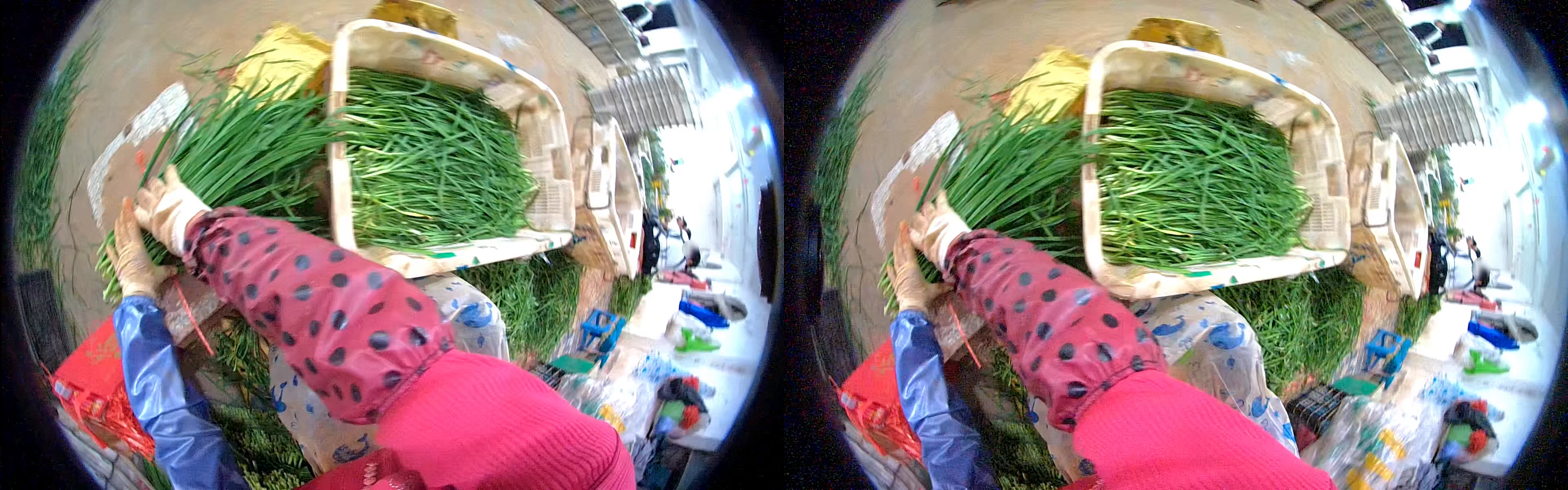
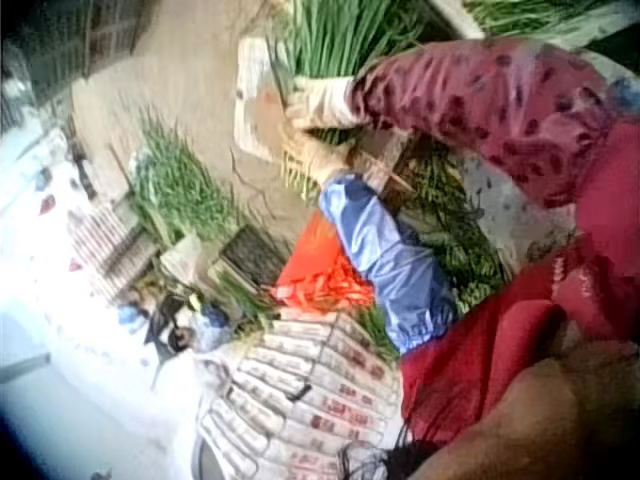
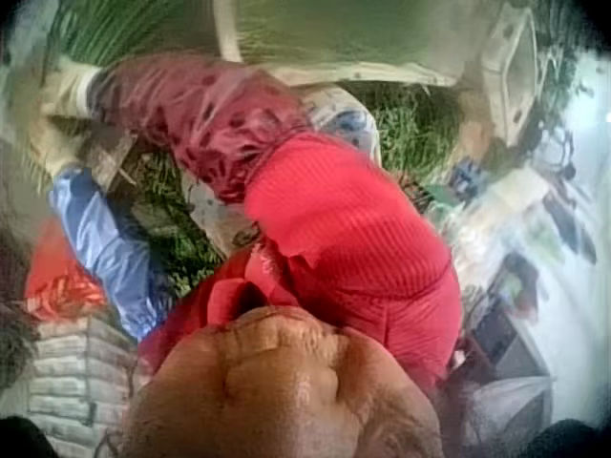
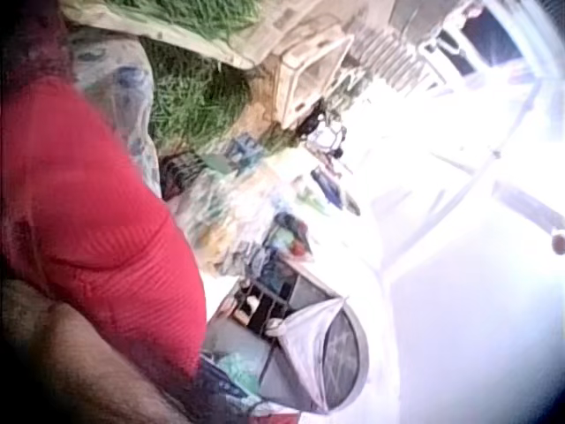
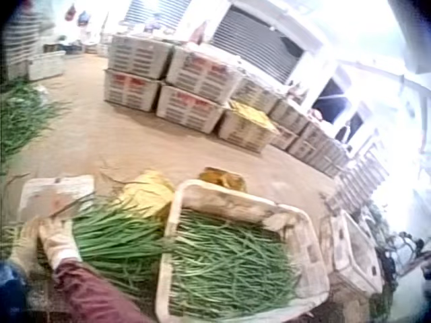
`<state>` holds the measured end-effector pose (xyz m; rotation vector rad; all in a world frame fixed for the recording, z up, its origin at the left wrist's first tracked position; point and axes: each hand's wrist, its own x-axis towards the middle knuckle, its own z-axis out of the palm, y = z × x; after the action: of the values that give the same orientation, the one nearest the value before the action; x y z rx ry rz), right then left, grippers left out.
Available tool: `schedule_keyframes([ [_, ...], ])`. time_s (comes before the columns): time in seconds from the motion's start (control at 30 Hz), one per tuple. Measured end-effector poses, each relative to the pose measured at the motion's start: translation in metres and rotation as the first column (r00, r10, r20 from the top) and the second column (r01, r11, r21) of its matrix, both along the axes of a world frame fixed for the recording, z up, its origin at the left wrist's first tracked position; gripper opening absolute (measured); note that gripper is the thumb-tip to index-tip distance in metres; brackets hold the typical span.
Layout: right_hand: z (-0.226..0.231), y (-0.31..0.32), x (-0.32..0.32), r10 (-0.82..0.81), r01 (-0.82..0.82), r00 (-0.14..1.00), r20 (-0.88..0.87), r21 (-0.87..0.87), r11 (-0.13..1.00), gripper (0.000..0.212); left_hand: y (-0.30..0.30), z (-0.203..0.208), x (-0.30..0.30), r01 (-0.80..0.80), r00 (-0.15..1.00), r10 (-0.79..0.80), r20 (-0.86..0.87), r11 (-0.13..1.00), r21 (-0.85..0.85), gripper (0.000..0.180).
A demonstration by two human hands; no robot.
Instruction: The person sorts through chives in a plastic crate, cleans the stems by hand, aligns them into a bunch, and ties the bundle with red string.
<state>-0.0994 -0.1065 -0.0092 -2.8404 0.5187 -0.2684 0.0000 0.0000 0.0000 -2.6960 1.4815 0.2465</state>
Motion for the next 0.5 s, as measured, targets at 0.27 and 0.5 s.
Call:
schedule_keyframes([
  [0.27,0.094,-0.079,-0.163,0.115,0.032,0.869,-0.481,0.286,0.958,0.056,0.012,0.003,-0.016,-0.116,0.992,0.104,0.069,0.973,0.201,0.148],
  [0.5,0.064,-0.132,-0.392,-0.418,0.449,0.878,-0.234,0.100,0.888,0.067,-0.009,0.007,-0.028,-0.100,0.995,0.094,0.037,0.970,0.223,0.152],
])
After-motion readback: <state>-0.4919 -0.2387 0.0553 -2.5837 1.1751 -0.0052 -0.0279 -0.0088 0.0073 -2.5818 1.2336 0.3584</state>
